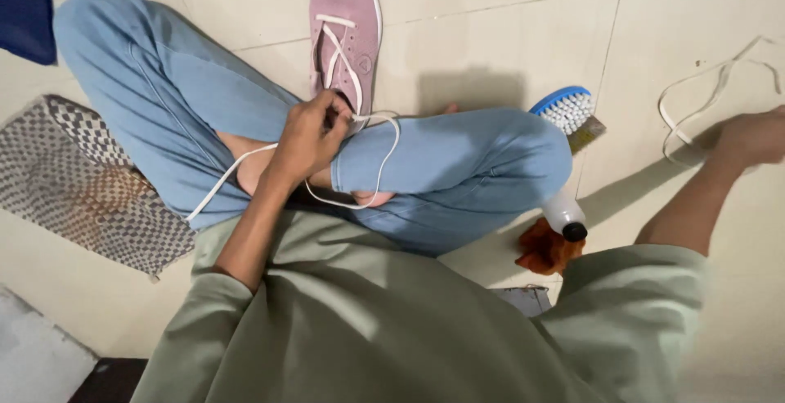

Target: The person sits cross-legged on the floor and laces a pink sneaker. They thread the white laces through the eyelets, pull them tight, and tie a knot.

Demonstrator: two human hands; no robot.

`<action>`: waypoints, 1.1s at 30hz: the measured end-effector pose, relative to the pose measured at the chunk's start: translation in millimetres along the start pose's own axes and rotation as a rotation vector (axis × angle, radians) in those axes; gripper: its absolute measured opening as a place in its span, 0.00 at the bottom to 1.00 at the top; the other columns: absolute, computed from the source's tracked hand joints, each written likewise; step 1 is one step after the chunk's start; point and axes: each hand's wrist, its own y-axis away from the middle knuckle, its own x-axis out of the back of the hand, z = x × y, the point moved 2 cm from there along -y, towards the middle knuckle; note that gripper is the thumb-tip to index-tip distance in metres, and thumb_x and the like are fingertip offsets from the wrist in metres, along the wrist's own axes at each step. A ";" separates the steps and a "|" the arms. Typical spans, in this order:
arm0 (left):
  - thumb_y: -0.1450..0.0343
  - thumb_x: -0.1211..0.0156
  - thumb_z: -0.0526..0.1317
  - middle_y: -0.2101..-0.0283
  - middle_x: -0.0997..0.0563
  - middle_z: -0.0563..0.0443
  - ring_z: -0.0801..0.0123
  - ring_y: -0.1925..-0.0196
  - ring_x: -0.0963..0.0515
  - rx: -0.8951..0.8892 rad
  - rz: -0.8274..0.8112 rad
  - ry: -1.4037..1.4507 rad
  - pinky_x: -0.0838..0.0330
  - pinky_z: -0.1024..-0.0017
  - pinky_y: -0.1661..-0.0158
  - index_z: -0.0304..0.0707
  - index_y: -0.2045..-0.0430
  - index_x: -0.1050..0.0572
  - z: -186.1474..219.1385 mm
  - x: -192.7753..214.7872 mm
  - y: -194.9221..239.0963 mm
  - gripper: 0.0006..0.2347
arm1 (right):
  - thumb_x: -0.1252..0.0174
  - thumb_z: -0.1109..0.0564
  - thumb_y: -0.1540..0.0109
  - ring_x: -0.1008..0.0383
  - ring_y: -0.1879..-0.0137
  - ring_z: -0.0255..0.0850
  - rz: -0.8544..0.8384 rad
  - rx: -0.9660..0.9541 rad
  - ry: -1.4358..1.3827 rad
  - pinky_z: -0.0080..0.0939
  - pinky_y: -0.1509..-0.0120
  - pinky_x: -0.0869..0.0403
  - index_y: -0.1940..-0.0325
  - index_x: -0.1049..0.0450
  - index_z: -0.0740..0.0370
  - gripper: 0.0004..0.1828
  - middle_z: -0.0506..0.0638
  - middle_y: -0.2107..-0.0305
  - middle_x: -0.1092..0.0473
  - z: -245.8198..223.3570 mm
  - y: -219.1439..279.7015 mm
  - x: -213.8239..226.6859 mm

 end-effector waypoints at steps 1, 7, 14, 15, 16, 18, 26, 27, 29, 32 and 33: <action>0.28 0.45 0.30 0.68 0.19 0.47 0.55 0.68 0.21 -0.020 -0.003 -0.001 0.30 0.61 0.62 0.35 0.66 0.28 0.8 1.2 2.3 0.01 | 0.57 0.45 0.32 0.12 0.60 0.45 -0.006 -0.043 -0.016 0.50 0.58 0.16 0.65 0.28 0.54 0.16 0.49 0.64 0.16 -0.3 10.8 -9.6; 0.27 0.48 0.32 0.68 0.20 0.46 0.54 0.67 0.22 -0.079 0.033 0.032 0.32 0.61 0.62 0.35 0.68 0.28 22.0 20.2 7.8 0.02 | 0.51 0.72 0.34 0.14 0.60 0.33 -0.419 0.066 -0.525 0.42 0.77 0.18 0.43 0.34 0.70 0.15 0.52 0.43 0.28 88.5 -25.9 -43.1; 0.24 0.46 0.35 0.71 0.22 0.48 0.55 0.70 0.23 -0.158 0.138 0.042 0.32 0.60 0.64 0.35 0.67 0.28 28.0 41.3 25.6 0.04 | 0.54 0.61 0.27 0.23 0.64 0.39 -0.520 0.233 -0.739 0.42 0.69 0.23 0.42 0.34 0.69 0.11 0.53 0.57 0.34 -129.7 91.2 157.2; 0.23 0.45 0.36 0.72 0.22 0.49 0.58 0.71 0.23 -0.158 0.161 0.066 0.32 0.62 0.65 0.36 0.66 0.27 29.1 44.4 27.6 0.04 | 0.55 0.57 0.24 0.26 0.66 0.41 -0.555 0.281 -0.805 0.42 0.67 0.24 0.42 0.34 0.69 0.12 0.53 0.61 0.36 -176.8 123.0 192.7; 0.23 0.45 0.38 0.73 0.22 0.50 0.61 0.72 0.22 -0.158 0.181 0.088 0.32 0.63 0.65 0.36 0.66 0.27 29.9 47.1 29.8 0.05 | 0.56 0.54 0.22 0.29 0.67 0.42 -0.589 0.328 -0.872 0.43 0.64 0.26 0.42 0.34 0.68 0.14 0.53 0.65 0.37 -213.5 168.5 235.2; 0.24 0.44 0.37 0.74 0.22 0.51 0.64 0.73 0.23 -0.152 0.206 0.106 0.32 0.65 0.67 0.38 0.66 0.27 31.0 49.4 32.5 0.04 | 0.57 0.50 0.19 0.32 0.68 0.44 -0.620 0.378 -0.934 0.43 0.62 0.27 0.41 0.34 0.68 0.16 0.53 0.70 0.39 -310.1 222.1 289.0; 0.26 0.43 0.38 0.78 0.20 0.56 0.71 0.79 0.24 -0.137 0.264 0.190 0.32 0.69 0.72 0.42 0.69 0.25 25.3 52.6 20.2 0.03 | 0.52 0.38 0.28 0.40 0.75 0.27 -0.957 0.360 -1.043 0.29 0.69 0.36 0.58 0.31 0.49 0.16 0.37 0.77 0.39 -451.7 440.8 267.6; 0.26 0.44 0.39 0.77 0.19 0.58 0.74 0.79 0.26 -0.130 0.261 0.215 0.33 0.71 0.73 0.42 0.70 0.25 22.6 52.9 16.0 0.04 | 0.53 0.47 0.29 0.37 0.69 0.31 -0.886 0.424 -0.987 0.34 0.63 0.36 0.62 0.31 0.52 0.12 0.41 0.75 0.36 -464.7 457.6 267.0; 0.25 0.44 0.39 0.76 0.17 0.60 0.77 0.79 0.28 -0.123 0.251 0.244 0.35 0.74 0.74 0.42 0.70 0.24 17.1 54.3 8.4 0.05 | 0.54 0.55 0.29 0.35 0.64 0.36 -0.814 0.480 -0.923 0.38 0.56 0.35 0.66 0.32 0.56 0.12 0.45 0.73 0.34 -480.6 479.8 260.2; 0.25 0.44 0.37 0.75 0.20 0.56 0.76 0.77 0.26 -0.149 0.265 0.309 0.34 0.74 0.75 0.41 0.68 0.24 9.3 54.3 -2.7 0.04 | 0.51 0.57 0.29 0.40 0.77 0.30 -0.980 0.311 -1.097 0.31 0.70 0.35 0.54 0.29 0.56 0.05 0.44 0.83 0.37 -488.5 490.2 241.8; 0.26 0.44 0.37 0.75 0.20 0.56 0.75 0.76 0.26 -0.133 0.285 0.312 0.33 0.74 0.73 0.41 0.70 0.24 5.5 53.2 -7.5 0.04 | 0.52 0.60 0.31 0.36 0.77 0.31 -0.953 0.291 -1.059 0.32 0.70 0.32 0.57 0.29 0.56 0.06 0.46 0.82 0.33 -491.7 489.2 236.9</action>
